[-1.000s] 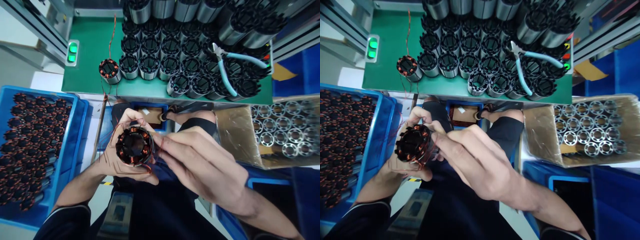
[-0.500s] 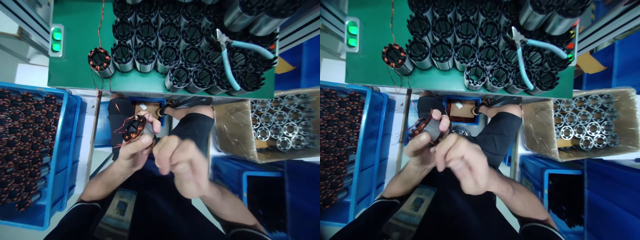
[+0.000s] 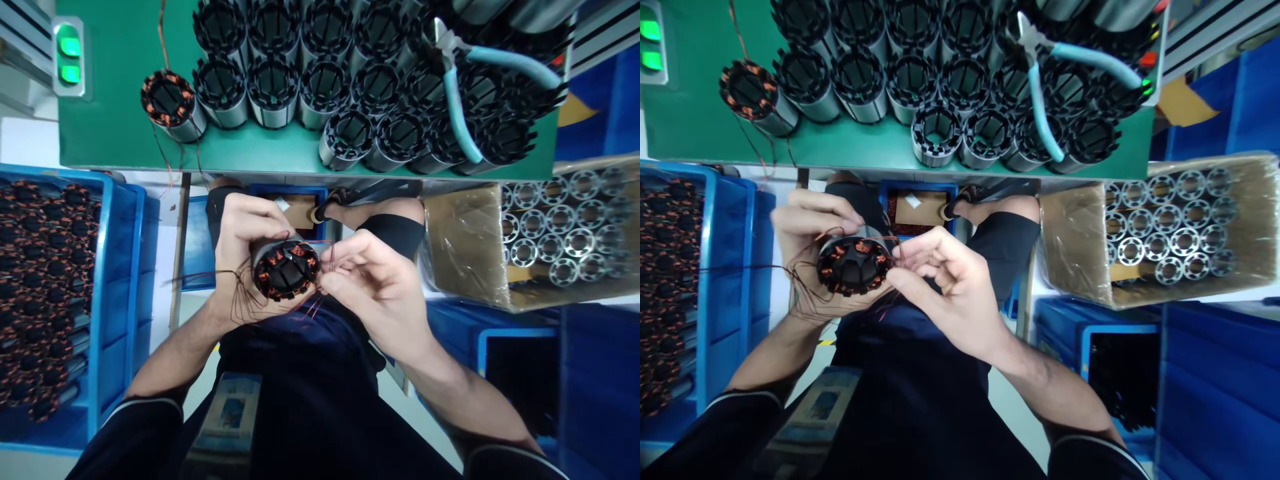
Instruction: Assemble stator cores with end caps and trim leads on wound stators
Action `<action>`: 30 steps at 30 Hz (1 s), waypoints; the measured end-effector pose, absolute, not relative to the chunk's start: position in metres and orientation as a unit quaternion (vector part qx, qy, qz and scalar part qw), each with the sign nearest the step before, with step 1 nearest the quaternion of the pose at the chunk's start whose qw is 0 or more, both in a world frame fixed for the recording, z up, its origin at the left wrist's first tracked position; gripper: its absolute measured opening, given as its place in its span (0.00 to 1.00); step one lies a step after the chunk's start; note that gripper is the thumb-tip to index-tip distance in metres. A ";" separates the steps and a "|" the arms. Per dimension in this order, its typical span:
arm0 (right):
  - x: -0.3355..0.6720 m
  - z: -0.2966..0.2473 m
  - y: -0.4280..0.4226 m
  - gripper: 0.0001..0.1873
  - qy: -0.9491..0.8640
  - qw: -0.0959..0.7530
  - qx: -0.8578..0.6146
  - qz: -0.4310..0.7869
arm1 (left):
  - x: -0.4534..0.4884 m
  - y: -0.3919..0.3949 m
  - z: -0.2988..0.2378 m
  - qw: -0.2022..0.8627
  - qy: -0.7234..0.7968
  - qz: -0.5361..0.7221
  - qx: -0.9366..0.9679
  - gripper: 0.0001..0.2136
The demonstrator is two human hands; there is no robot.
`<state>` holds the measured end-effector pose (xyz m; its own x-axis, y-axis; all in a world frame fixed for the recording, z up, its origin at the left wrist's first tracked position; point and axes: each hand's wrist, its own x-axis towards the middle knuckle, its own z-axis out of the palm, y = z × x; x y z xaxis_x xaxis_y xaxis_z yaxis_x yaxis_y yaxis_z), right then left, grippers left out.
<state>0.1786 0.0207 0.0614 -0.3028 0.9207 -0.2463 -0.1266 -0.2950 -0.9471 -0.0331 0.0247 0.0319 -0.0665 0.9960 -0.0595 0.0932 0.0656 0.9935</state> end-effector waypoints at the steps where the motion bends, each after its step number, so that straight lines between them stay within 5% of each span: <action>1: 0.177 0.061 0.023 0.20 -0.420 0.385 -0.437 0.695 | -0.032 0.025 0.033 0.448 0.537 0.496 0.514 0.33; 5: 0.187 0.050 0.027 0.20 -0.355 0.376 -0.396 0.758 | -0.031 0.025 0.031 0.372 0.493 0.520 0.590 0.30; 11: 0.202 0.042 0.013 0.19 -0.355 0.327 -0.405 0.776 | -0.012 0.016 0.028 0.771 0.367 0.459 0.247 0.31; 14: 0.200 0.048 0.008 0.13 -0.401 0.339 -0.398 0.752 | 0.006 0.012 0.027 0.843 0.297 0.428 0.135 0.34; 20: 0.213 0.074 0.008 0.03 -0.538 0.364 -0.431 0.627 | 0.006 0.006 0.016 0.802 0.321 0.477 0.161 0.27; 30: 0.223 0.060 0.002 0.05 -0.584 0.311 -0.427 0.616 | 0.002 0.015 0.006 0.783 0.348 0.448 0.254 0.30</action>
